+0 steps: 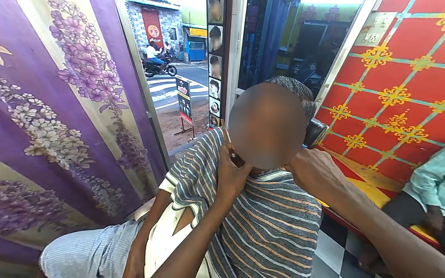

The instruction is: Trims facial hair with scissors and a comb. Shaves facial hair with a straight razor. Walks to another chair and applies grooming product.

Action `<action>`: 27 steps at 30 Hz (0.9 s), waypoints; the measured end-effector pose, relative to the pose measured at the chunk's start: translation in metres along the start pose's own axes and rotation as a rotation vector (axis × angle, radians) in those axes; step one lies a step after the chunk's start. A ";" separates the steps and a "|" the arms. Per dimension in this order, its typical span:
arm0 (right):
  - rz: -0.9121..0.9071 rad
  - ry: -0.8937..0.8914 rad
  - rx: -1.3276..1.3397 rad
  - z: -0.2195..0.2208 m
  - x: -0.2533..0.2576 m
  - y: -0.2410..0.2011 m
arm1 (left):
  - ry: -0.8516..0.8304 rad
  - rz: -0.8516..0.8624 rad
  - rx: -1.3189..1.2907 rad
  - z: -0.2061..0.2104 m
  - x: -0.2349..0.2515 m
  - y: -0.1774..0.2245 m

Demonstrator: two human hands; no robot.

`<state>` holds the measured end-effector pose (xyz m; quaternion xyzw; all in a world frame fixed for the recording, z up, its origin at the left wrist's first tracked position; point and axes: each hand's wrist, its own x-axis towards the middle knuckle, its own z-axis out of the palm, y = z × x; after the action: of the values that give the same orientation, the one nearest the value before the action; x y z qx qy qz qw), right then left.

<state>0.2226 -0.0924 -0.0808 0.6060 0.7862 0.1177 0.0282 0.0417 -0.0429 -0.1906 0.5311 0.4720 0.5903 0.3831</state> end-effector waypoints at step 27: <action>0.093 0.123 0.047 0.005 -0.005 -0.003 | 0.028 0.027 0.073 0.002 0.001 -0.001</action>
<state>0.2221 -0.0970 -0.0869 0.6338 0.7601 0.1373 -0.0399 0.0435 -0.0415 -0.1918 0.5424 0.4913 0.5853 0.3490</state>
